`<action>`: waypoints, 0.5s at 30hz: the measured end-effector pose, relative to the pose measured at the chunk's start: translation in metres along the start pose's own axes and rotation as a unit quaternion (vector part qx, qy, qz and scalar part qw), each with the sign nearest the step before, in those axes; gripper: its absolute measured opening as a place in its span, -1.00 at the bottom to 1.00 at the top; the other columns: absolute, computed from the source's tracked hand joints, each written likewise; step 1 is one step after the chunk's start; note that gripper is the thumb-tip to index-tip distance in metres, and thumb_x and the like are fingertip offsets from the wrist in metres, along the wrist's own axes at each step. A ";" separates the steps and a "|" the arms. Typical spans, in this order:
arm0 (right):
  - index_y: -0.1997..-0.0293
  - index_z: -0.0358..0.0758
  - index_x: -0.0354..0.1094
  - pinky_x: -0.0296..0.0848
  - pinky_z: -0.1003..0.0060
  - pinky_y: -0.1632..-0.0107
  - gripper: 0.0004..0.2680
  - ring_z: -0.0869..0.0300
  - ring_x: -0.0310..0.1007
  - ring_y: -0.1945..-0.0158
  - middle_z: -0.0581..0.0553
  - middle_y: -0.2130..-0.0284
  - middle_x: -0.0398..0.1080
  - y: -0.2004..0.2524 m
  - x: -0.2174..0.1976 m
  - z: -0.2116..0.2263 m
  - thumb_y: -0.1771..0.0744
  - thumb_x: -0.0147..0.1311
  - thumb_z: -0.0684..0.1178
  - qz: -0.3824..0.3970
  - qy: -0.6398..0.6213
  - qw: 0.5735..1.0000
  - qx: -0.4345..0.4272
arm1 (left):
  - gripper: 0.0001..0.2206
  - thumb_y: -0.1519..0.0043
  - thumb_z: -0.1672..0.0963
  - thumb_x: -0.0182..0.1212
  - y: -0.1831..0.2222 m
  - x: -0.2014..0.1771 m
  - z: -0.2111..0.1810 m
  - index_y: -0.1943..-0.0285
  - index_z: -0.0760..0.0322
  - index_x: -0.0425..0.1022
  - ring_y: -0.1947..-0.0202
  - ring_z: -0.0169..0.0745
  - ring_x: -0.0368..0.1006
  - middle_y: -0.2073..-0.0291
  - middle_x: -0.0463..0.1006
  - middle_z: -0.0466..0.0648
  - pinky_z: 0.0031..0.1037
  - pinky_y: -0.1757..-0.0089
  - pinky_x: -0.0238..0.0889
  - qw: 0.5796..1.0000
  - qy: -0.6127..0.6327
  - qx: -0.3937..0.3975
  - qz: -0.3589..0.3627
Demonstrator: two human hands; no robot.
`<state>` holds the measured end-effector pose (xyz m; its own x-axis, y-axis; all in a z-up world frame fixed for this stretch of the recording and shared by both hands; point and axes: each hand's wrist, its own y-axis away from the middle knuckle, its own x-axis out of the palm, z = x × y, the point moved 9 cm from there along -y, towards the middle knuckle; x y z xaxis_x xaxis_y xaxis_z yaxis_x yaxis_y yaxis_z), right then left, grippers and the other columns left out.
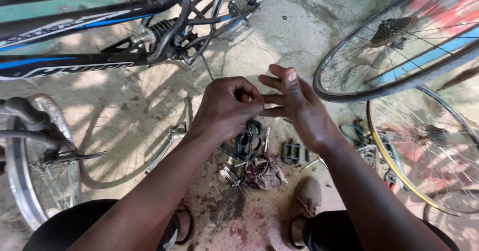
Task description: The person holds a bicycle pedal in one hand and scoops grease from an open tin with their fingers, working the grease into the pedal body. They set the pedal on the ground among tools, pick up a screwdriver, and continue working on the pedal before reaching toward the bicycle.
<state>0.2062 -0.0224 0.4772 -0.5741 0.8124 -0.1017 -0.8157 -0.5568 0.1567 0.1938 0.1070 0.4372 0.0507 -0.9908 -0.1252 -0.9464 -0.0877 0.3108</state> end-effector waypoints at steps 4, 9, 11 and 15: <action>-0.22 -0.36 0.26 0.63 0.19 0.12 -0.66 0.05 0.58 0.15 -0.27 0.07 0.50 -0.011 -0.063 -0.097 -0.41 -0.16 0.09 -0.117 0.104 0.984 0.079 | -0.89 -0.04 0.24 0.47 0.001 -0.002 -0.020 0.33 0.27 0.62 0.65 -0.49 0.22 0.56 0.48 -0.19 -0.65 0.60 0.12 0.995 -0.084 0.057 -0.009; 0.20 -0.24 0.38 0.34 0.17 0.48 -0.88 0.10 0.40 0.48 -0.08 0.45 0.44 -0.004 -0.049 -0.338 -0.30 0.07 -0.04 0.088 0.821 0.554 -0.106 | -0.98 -0.12 0.21 0.37 -0.001 -0.008 -0.035 0.34 0.25 0.62 0.69 -0.52 0.19 0.58 0.51 -0.20 -0.66 0.62 0.11 0.990 -0.122 0.065 -0.034; 0.06 -0.18 0.43 0.59 0.11 0.12 -0.83 0.02 0.57 0.18 -0.16 0.20 0.55 0.024 -0.067 -0.408 -0.34 0.06 0.02 -0.027 0.396 0.895 0.205 | -0.98 -0.07 0.21 0.36 -0.008 -0.012 -0.042 0.36 0.25 0.64 0.69 -0.52 0.19 0.61 0.45 -0.23 -0.65 0.63 0.10 0.984 -0.119 0.120 -0.050; -0.46 -0.23 0.05 0.38 0.04 -0.33 -0.40 -0.06 0.29 -0.33 -0.23 -0.35 0.21 0.044 -0.011 -0.430 -0.27 0.31 0.00 -0.091 0.423 0.852 0.295 | -0.93 -0.12 0.19 0.42 -0.011 -0.023 -0.043 0.35 0.21 0.60 0.67 -0.51 0.24 0.58 0.46 -0.23 -0.66 0.63 0.15 0.982 -0.108 0.143 -0.062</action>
